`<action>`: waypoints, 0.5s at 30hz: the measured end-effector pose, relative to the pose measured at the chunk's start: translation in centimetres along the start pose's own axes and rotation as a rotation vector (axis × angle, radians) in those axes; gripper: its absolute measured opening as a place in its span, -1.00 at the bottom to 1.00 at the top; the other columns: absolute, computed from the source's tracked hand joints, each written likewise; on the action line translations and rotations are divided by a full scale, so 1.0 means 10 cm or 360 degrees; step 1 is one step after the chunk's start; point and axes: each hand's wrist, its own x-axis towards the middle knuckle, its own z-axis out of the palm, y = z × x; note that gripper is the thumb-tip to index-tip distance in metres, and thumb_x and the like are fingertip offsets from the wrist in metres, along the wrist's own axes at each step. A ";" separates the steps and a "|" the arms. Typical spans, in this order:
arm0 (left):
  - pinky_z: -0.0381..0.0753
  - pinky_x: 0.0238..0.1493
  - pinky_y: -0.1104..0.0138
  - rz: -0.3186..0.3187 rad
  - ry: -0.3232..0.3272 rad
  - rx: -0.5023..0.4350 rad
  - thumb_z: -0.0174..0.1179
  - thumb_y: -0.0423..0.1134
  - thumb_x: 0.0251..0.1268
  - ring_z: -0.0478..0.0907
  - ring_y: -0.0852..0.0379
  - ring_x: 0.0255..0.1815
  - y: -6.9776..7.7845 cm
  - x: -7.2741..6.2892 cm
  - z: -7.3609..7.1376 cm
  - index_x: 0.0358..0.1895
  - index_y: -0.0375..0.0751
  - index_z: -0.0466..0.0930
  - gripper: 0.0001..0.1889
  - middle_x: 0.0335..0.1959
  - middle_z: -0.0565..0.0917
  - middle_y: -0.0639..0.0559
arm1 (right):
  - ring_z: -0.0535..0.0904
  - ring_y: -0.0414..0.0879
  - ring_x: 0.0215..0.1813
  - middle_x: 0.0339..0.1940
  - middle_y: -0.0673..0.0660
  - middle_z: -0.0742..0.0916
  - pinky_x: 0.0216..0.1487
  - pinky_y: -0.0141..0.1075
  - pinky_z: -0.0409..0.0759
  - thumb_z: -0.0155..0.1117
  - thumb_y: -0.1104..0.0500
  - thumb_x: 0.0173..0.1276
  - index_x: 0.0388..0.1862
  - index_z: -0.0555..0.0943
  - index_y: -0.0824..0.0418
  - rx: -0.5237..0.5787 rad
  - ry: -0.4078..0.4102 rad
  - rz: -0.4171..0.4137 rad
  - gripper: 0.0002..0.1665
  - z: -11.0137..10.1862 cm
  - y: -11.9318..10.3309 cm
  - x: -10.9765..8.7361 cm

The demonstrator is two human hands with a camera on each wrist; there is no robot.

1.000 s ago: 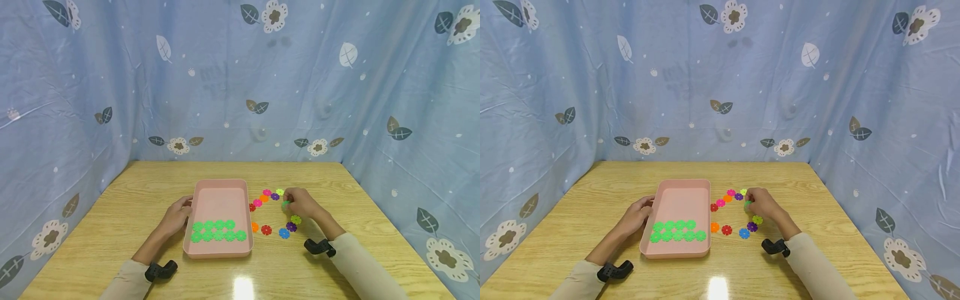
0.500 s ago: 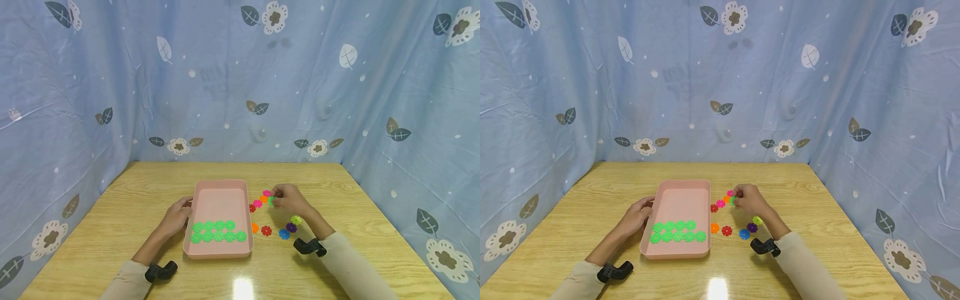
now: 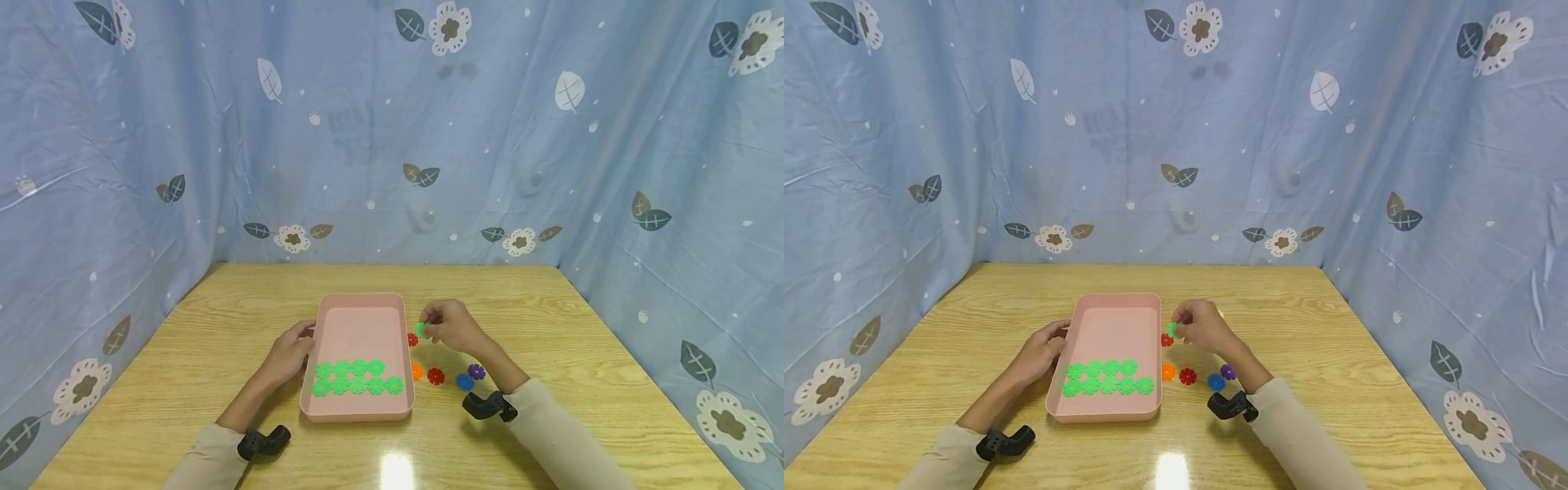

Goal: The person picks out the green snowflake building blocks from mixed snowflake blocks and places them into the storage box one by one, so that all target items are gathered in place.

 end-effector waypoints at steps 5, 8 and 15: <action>0.63 -0.61 0.25 0.0006 -0.0016 -0.0012 -0.16 -0.32 0.52 0.60 -0.03 -0.52 -0.01 0.00 0.00 0.51 -0.32 0.24 -0.47 0.27 0.50 -0.37 | 0.60 0.08 -0.41 -0.44 0.11 0.68 -0.44 -0.16 0.67 0.34 0.40 0.32 -0.25 0.66 0.38 -0.0074 0.0014 -0.0054 -0.95 0.06 -0.06 0.01; 0.62 -0.61 0.27 0.0009 -0.0015 -0.0008 -0.15 -0.32 0.52 0.59 -0.02 -0.52 -0.01 0.00 -0.01 0.50 -0.32 0.24 -0.47 0.27 0.50 -0.37 | 0.58 -0.01 -0.41 -0.45 0.08 0.69 -0.49 -0.32 0.58 0.39 0.39 0.28 -0.28 0.68 0.33 -0.0119 0.0028 -0.0117 -0.95 0.11 -0.07 0.03; 0.64 -0.59 0.27 -0.0009 -0.0009 -0.0007 -0.15 -0.31 0.51 0.62 -0.03 -0.48 0.01 0.00 0.00 0.51 -0.31 0.24 -0.46 0.28 0.50 -0.35 | 0.64 0.25 -0.42 -0.45 0.14 0.72 -0.43 -0.05 0.69 0.39 0.40 0.31 -0.26 0.72 0.28 -0.0028 -0.0037 -0.0110 -0.93 0.20 -0.07 0.07</action>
